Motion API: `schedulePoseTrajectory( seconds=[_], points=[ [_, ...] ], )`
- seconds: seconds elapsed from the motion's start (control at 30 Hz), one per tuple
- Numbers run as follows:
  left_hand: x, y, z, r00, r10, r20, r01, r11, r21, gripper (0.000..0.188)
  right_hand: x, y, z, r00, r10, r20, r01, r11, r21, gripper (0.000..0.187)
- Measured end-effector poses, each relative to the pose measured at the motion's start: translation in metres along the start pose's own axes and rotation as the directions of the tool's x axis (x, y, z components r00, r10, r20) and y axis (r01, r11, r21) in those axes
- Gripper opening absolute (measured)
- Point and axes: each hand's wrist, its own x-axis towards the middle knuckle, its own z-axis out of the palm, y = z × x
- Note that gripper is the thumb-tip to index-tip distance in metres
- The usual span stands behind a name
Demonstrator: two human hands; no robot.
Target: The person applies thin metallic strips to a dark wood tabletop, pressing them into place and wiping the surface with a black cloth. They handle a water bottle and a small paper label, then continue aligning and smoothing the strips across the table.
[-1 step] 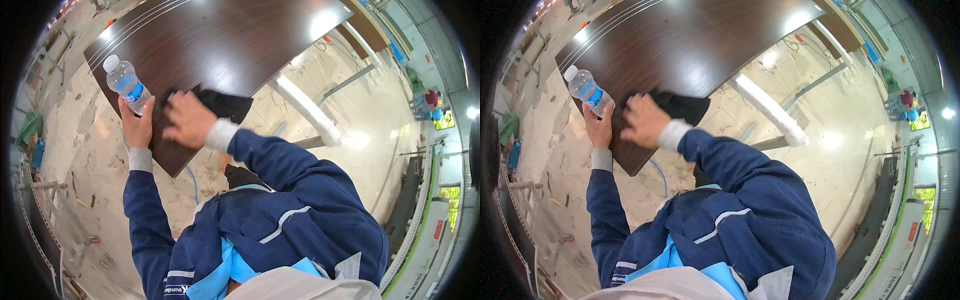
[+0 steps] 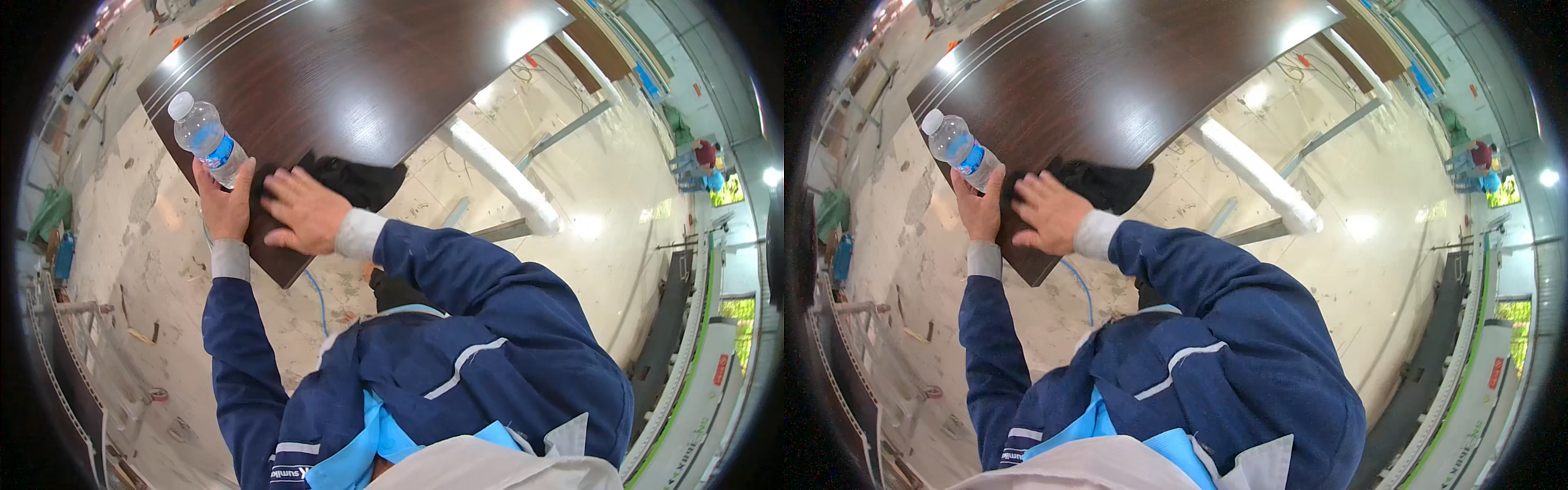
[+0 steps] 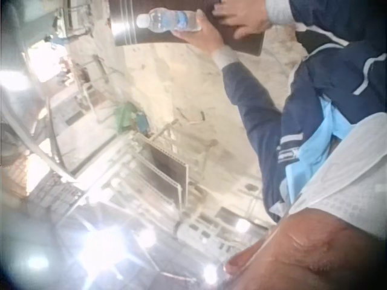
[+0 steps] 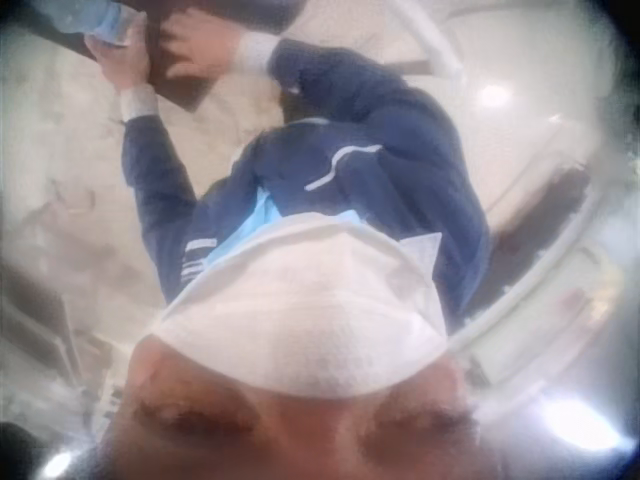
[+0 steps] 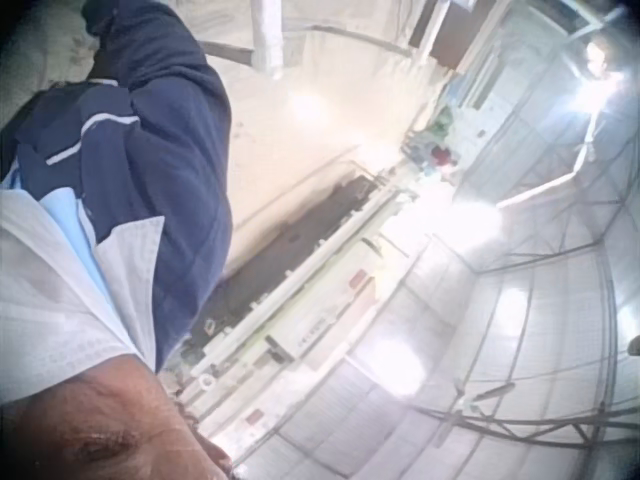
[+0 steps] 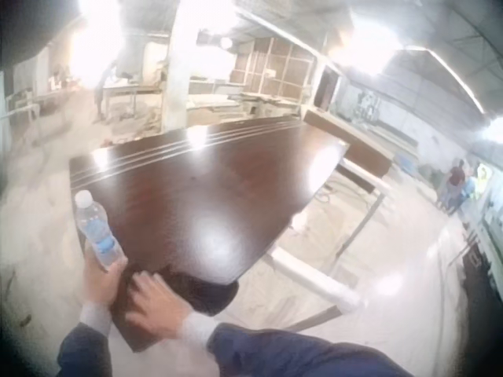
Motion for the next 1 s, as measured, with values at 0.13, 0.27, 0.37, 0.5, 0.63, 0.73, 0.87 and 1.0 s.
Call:
schedulePoseTrajectory(
  seconds=[0.13,0.27,0.37,0.5,0.63,0.73,0.87,1.0],
  points=[
    [-0.004,-0.005,0.003,0.985,0.011,-0.173,-0.013,1.000,-0.008,0.107,-0.010,0.046,-0.012,0.986,0.137,-0.098,-0.148,0.982,-0.115,0.033],
    [-0.020,0.007,0.013,0.961,0.041,-0.272,-0.018,0.996,0.086,0.104,-0.016,0.124,-0.021,0.725,0.635,-0.268,-0.687,0.698,-0.205,0.051],
    [-0.053,0.029,0.029,0.976,0.141,-0.167,-0.095,0.961,0.259,0.096,-0.013,0.117,-0.016,0.800,0.599,-0.031,-0.595,0.799,0.086,0.065],
    [-0.083,0.050,0.079,0.950,0.143,0.278,-0.250,0.882,0.400,0.081,0.002,0.071,-0.027,0.686,0.726,0.052,-0.215,0.134,0.967,0.082],
    [-0.060,0.044,0.139,0.918,-0.002,0.396,-0.327,0.560,0.761,0.082,-0.048,0.047,-0.050,0.511,0.849,-0.134,0.006,0.153,0.988,0.065],
    [-0.029,0.032,0.178,0.939,-0.048,0.341,-0.297,0.390,0.871,0.085,-0.173,0.028,-0.046,0.567,0.808,-0.162,-0.092,0.257,0.962,0.042],
    [0.013,0.032,0.220,0.965,-0.232,0.125,-0.065,0.250,0.966,0.090,-0.410,0.014,-0.034,0.519,0.838,0.168,-0.628,0.240,0.740,0.031],
    [-0.003,0.027,0.292,0.925,-0.106,0.364,-0.320,0.296,0.900,0.075,-0.667,0.006,-0.047,0.078,0.920,0.383,-0.922,-0.080,0.379,0.030]
  ],
)
